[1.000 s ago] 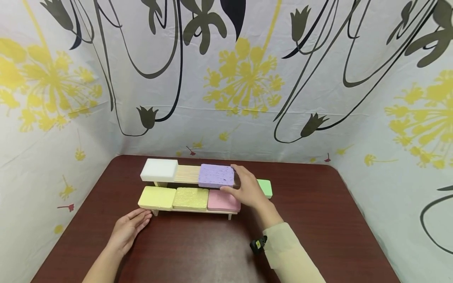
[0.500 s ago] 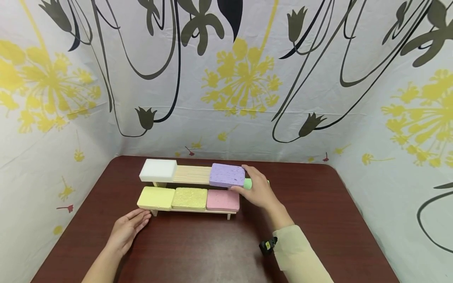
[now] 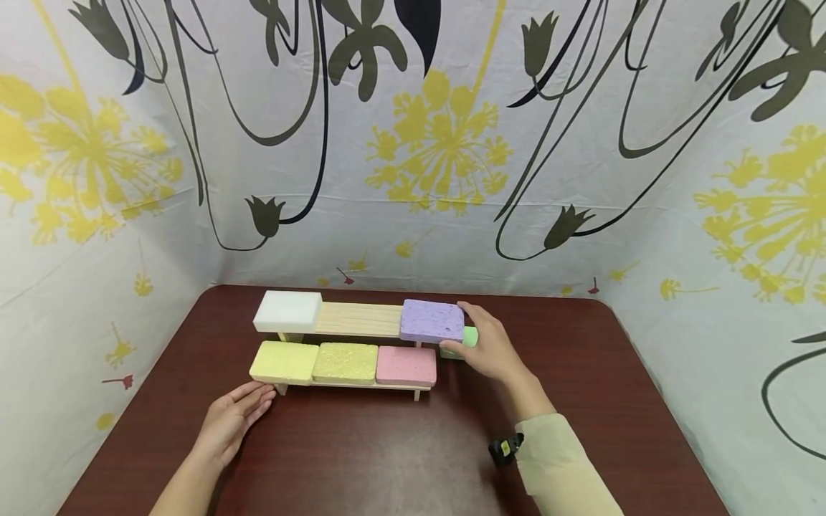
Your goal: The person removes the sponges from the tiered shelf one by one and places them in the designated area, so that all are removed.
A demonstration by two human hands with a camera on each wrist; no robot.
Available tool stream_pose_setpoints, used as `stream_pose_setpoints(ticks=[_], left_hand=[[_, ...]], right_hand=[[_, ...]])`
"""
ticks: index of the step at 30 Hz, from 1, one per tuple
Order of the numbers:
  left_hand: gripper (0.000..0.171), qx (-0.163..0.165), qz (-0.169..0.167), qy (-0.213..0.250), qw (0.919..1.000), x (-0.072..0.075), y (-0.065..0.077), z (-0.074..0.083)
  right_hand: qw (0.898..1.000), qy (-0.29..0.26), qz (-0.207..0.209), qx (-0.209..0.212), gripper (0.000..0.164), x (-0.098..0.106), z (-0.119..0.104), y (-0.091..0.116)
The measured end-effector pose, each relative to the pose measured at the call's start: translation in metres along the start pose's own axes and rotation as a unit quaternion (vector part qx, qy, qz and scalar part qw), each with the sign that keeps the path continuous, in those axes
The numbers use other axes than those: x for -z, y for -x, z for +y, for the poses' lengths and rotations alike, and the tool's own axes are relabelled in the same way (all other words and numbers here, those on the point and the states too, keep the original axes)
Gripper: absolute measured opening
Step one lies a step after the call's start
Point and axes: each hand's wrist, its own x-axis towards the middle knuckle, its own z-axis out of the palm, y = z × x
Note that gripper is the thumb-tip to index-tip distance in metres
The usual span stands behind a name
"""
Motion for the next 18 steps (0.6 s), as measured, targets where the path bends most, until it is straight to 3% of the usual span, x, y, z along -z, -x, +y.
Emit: stream_pose_setpoints(ticks=[18], left_hand=[[0.043, -0.002, 0.003, -0.012, 0.9999, 0.001, -0.002, -0.002]], right_hand=[[1.0, 0.003, 0.013, -0.008, 0.08, 0.02, 0.032, 0.019]])
